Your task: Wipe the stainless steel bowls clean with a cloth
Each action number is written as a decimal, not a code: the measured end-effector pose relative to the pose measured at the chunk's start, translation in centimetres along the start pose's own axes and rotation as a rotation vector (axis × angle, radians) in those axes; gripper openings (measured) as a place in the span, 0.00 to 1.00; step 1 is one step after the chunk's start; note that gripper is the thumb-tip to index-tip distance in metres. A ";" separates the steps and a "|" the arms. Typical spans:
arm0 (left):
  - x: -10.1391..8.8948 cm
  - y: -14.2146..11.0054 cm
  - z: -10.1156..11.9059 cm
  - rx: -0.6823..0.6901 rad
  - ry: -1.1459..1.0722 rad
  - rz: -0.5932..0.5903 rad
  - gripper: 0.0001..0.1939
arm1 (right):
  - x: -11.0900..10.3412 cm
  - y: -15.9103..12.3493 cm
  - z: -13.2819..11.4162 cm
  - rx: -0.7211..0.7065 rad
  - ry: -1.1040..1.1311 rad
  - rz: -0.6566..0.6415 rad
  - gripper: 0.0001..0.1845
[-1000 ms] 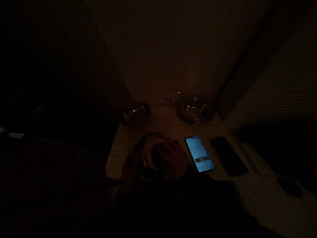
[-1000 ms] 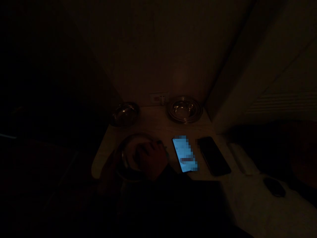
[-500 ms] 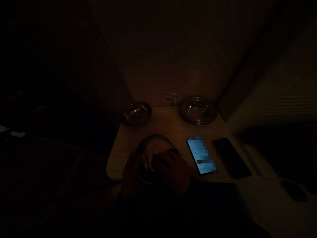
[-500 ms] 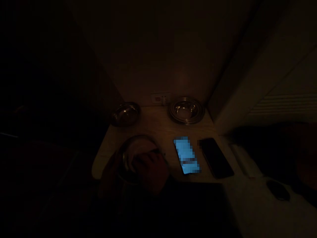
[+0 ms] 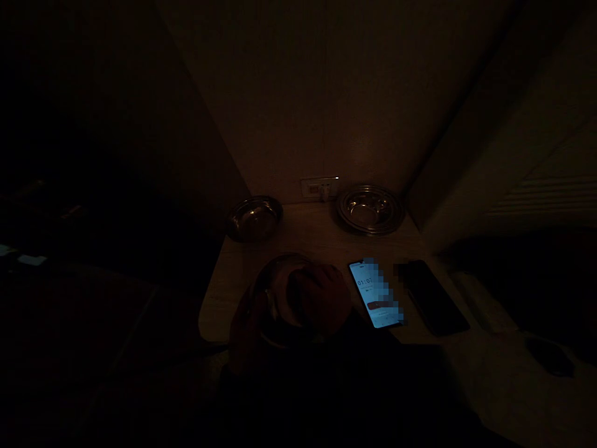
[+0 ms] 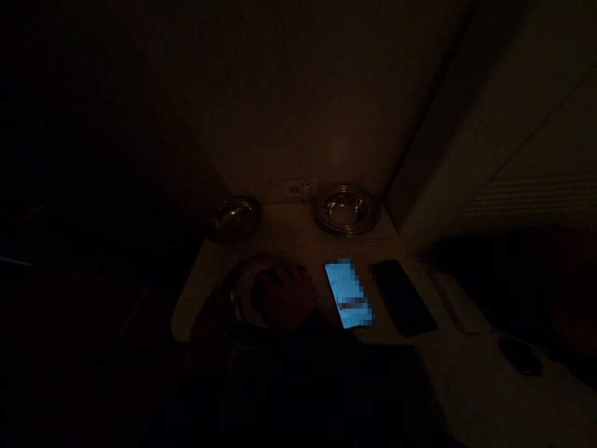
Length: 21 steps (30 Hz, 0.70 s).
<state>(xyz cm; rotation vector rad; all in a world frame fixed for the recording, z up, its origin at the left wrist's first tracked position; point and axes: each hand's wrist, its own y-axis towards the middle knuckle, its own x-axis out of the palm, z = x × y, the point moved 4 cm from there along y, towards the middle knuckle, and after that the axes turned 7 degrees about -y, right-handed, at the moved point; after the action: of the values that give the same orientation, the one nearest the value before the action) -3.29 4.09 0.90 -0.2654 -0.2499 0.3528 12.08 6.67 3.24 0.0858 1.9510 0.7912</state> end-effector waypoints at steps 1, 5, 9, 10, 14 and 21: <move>0.0 0.0 0.1 0.002 -0.011 -0.002 0.24 | 0.1 0.1 0.0 0.024 -0.008 0.003 0.12; -0.4 0.1 0.1 0.039 -0.001 -0.012 0.22 | -0.2 -0.4 -1.5 -0.040 0.018 0.041 0.12; -0.5 0.2 -0.2 0.046 0.009 -0.013 0.22 | -0.1 0.0 -1.1 -0.082 0.032 0.036 0.12; -0.4 0.2 -0.3 0.046 0.010 -0.012 0.22 | 0.0 0.4 -0.6 -0.038 0.016 0.013 0.12; -0.4 0.4 -0.6 0.072 0.010 0.010 0.21 | 0.1 0.6 -0.8 0.044 -0.016 0.022 0.13; -0.4 0.2 -1.0 0.088 0.018 -0.004 0.19 | -0.3 1.4 -1.4 -0.089 0.043 0.052 0.12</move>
<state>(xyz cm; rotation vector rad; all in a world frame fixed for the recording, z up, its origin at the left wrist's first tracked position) -3.40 3.95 -0.14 -0.1810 -0.2164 0.3567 10.73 6.95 4.65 0.0667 1.9572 0.9201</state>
